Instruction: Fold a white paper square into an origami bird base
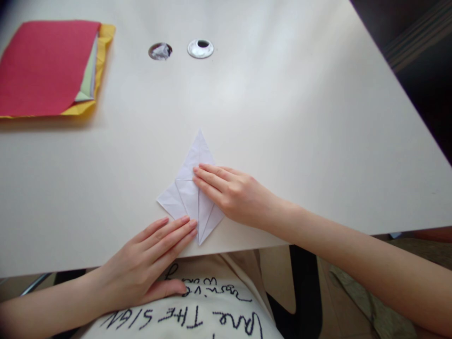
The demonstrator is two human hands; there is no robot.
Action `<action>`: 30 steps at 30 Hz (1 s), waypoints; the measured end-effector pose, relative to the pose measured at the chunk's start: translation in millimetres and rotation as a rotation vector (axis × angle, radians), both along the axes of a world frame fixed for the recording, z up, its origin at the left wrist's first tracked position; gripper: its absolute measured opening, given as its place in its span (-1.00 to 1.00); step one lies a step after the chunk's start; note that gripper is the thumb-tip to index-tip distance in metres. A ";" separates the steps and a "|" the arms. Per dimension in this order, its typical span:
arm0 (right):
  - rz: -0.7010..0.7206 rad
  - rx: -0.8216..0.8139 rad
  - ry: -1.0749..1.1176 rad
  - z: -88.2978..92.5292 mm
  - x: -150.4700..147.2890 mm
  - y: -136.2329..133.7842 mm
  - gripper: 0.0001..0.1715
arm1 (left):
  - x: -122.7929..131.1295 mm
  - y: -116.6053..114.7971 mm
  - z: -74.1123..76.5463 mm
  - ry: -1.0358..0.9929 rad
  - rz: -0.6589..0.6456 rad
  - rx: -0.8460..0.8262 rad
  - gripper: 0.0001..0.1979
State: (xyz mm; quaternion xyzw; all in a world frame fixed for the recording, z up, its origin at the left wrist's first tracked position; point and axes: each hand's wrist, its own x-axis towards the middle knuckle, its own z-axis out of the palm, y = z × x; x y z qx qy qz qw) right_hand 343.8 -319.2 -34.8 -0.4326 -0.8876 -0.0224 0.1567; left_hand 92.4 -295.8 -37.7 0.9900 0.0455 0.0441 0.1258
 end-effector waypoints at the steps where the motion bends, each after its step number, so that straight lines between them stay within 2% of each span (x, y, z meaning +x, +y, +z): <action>1: -0.003 -0.001 0.000 0.1 -0.1 0.0 -0.64 | -0.1 0.1 0.0 0.000 -0.001 -0.005 -0.31; 8: -0.001 -0.003 -0.001 -0.1 0.1 0.1 -0.64 | 1.0 -0.6 -0.1 -0.016 0.010 -0.024 -0.36; 21: -0.008 -0.016 0.006 0.0 0.2 -0.2 -0.64 | -0.2 1.9 1.7 -0.006 -0.019 0.042 -0.42; 30: -0.006 -0.019 0.014 -1.2 0.2 -0.1 -0.63 | -3.1 4.1 2.7 0.006 -0.041 0.009 -0.51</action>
